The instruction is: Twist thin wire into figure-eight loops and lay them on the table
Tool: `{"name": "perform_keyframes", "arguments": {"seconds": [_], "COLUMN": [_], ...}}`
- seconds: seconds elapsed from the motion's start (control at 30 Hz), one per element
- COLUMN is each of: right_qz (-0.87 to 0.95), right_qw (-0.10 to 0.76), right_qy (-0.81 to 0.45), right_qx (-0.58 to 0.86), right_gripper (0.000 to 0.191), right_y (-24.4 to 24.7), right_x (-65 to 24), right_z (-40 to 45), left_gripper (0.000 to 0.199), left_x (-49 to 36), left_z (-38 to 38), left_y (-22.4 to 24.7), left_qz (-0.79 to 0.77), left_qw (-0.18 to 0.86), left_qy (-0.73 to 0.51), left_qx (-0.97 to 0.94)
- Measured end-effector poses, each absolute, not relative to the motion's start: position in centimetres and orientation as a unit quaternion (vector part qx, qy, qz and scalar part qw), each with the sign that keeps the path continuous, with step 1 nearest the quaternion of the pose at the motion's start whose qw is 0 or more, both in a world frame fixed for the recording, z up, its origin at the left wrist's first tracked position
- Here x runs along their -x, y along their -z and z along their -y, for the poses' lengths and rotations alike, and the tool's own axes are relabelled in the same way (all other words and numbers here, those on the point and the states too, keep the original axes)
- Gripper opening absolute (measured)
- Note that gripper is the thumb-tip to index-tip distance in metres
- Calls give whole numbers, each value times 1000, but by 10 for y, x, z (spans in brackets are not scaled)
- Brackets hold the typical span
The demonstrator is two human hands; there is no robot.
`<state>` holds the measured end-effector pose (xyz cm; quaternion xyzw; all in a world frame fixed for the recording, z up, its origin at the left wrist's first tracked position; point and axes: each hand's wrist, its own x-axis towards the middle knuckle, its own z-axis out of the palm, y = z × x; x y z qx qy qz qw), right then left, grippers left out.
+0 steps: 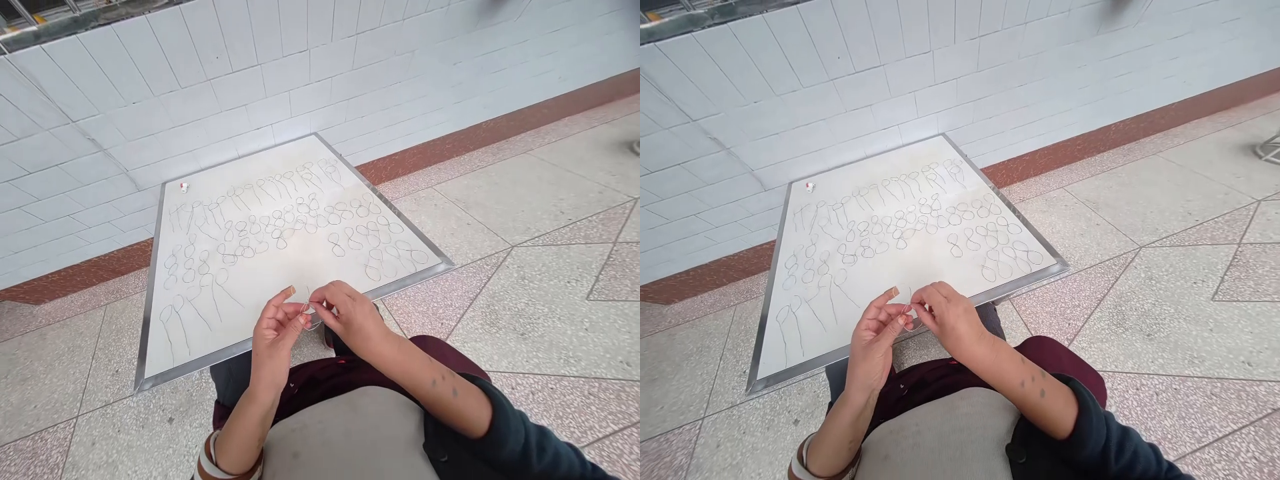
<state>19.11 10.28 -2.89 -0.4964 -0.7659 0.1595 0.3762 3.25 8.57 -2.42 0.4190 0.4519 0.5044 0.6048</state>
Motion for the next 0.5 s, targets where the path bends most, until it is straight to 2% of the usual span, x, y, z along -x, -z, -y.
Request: {"name": "perform_keyframes", "arguments": {"seconds": [0.4,0.5], "right_qz": [683,683], "right_qw": [418,426], "right_qy": [-358,-354], "right_qx": [480,477], "right_gripper": [8,9], "right_y": [36,37], "right_x": [-180,-180], "right_z": [-80,-74], "left_gripper": [37,38], "left_x": [-25,-25], "left_z": [-59,-54], "left_y": [31,28], "left_qz": [-448,-454], "left_qw": [590,593], "left_qy": [-547,-539], "left_qx": [-390,-391]}}
